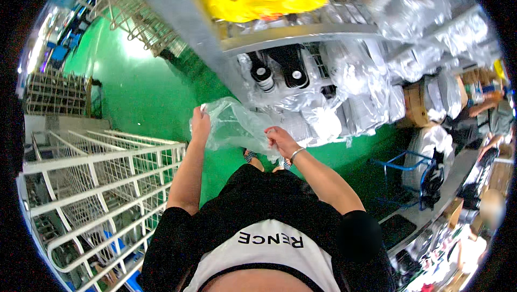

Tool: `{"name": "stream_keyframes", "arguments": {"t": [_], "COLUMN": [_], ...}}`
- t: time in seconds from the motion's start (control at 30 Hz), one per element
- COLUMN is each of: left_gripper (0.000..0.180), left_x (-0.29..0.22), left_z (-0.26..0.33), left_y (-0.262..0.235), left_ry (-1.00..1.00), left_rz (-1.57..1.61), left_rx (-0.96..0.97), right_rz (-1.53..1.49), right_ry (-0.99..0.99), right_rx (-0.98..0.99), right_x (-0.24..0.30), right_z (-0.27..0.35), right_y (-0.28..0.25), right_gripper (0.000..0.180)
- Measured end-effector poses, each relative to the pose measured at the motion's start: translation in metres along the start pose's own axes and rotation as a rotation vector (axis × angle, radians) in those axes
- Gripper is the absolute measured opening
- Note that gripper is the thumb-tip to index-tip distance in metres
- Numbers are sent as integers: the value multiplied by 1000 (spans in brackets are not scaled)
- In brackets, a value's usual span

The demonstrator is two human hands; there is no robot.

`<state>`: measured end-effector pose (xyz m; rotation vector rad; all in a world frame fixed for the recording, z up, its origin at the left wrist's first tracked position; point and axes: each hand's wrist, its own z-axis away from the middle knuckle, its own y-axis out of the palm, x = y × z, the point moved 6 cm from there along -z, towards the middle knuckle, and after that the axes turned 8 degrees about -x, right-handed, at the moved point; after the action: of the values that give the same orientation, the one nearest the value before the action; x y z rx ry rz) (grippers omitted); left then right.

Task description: The person organizes shoe components by placing insoles into sneakers, collecting plastic bags from a shelf, and folding a blue towel before gathering more shoe parts from a rack.

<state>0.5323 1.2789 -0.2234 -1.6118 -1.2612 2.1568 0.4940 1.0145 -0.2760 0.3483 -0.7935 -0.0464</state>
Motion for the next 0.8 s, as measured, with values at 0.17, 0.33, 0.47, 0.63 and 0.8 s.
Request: {"name": "stream_keyframes", "arguments": {"t": [0.17, 0.33, 0.47, 0.63, 0.8], "left_gripper": [12, 19, 26, 26, 27], "left_x": [-18, -27, -28, -14, -12], "left_z": [-36, -65, -81, -95, -99], "left_y": [39, 75, 94, 114, 119], "left_ry": [-176, -243, -335, -176, -260], "left_rz": [693, 754, 776, 811, 712], "left_rx": [194, 313, 429, 872, 963], "right_rz": [-307, -252, -222, -251, 143], "right_ry": [-87, -89, -107, -232, -497], "right_rx": [22, -80, -212, -299, -631], "right_x": [24, 28, 33, 32, 51], "right_z": [-16, -27, -55, -117, -140], "right_y": [20, 31, 43, 58, 42], "right_gripper": [22, 28, 29, 30, 30]}}
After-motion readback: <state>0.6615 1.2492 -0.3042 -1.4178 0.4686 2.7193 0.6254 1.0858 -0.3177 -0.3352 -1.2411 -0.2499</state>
